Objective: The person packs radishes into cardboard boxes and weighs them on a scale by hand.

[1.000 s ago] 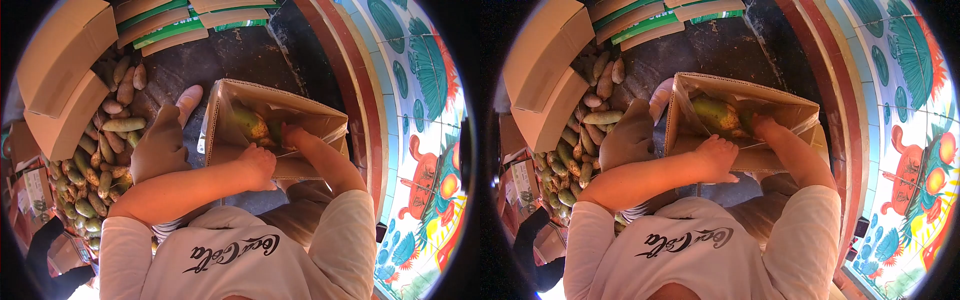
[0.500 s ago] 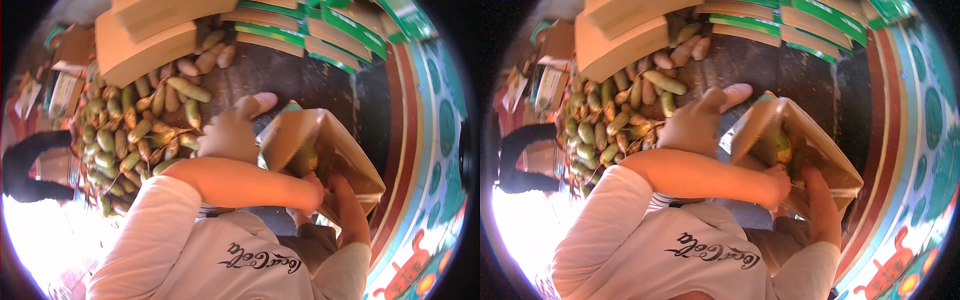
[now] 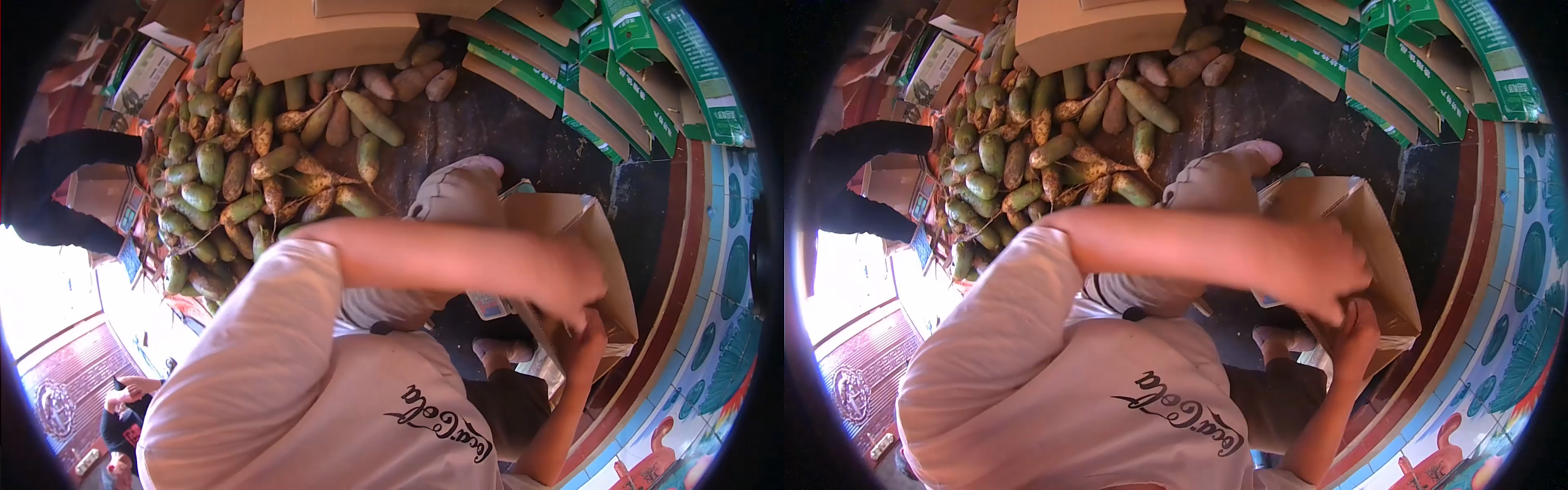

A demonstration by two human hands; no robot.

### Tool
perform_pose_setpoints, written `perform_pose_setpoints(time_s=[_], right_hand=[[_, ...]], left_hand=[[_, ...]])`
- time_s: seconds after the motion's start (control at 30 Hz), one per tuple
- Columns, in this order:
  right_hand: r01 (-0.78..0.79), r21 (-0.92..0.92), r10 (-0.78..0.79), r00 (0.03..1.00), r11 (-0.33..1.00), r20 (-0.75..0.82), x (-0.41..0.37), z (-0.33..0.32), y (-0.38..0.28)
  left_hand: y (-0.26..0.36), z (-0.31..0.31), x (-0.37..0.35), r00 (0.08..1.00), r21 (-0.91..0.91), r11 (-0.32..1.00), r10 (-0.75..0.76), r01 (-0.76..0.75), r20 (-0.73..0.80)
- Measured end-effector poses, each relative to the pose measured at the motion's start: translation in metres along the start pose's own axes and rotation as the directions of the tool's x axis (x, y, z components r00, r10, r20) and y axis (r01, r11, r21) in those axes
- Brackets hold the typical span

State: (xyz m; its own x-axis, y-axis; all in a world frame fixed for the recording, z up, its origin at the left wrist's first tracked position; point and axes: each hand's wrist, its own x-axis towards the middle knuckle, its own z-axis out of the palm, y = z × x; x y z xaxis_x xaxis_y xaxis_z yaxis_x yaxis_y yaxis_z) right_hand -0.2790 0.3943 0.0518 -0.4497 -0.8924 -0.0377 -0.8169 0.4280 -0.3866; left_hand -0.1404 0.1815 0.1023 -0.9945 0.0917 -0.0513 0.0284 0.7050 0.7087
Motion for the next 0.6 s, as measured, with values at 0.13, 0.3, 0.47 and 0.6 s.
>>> perform_pose_setpoints(time_s=[0.13, 0.3, 0.47, 0.6], right_hand=[[-0.144, 0.054, 0.150, 0.980, 0.988, -0.127, -0.029, 0.007, -0.016], [-0.160, 0.079, 0.175, 0.955, 0.984, -0.240, -0.037, 0.033, -0.011], [-0.109, 0.084, 0.130, 0.944, 0.990, -0.303, -0.032, 0.034, -0.017], [-0.137, 0.083, 0.156, 0.938, 0.987, -0.308, -0.038, 0.038, -0.014]], left_hand=[[-0.075, -0.041, -0.118, 0.762, -0.076, 0.990, -0.140, 0.118, -0.632], [-0.172, 0.029, -0.289, 0.398, -0.290, 0.568, -0.783, 0.771, -0.478], [-0.218, 0.196, -0.414, 0.201, -0.076, 0.227, -0.946, 0.971, -0.256], [-0.161, 0.244, -0.437, -0.113, -0.309, 0.038, -0.883, 0.950, -0.455]])
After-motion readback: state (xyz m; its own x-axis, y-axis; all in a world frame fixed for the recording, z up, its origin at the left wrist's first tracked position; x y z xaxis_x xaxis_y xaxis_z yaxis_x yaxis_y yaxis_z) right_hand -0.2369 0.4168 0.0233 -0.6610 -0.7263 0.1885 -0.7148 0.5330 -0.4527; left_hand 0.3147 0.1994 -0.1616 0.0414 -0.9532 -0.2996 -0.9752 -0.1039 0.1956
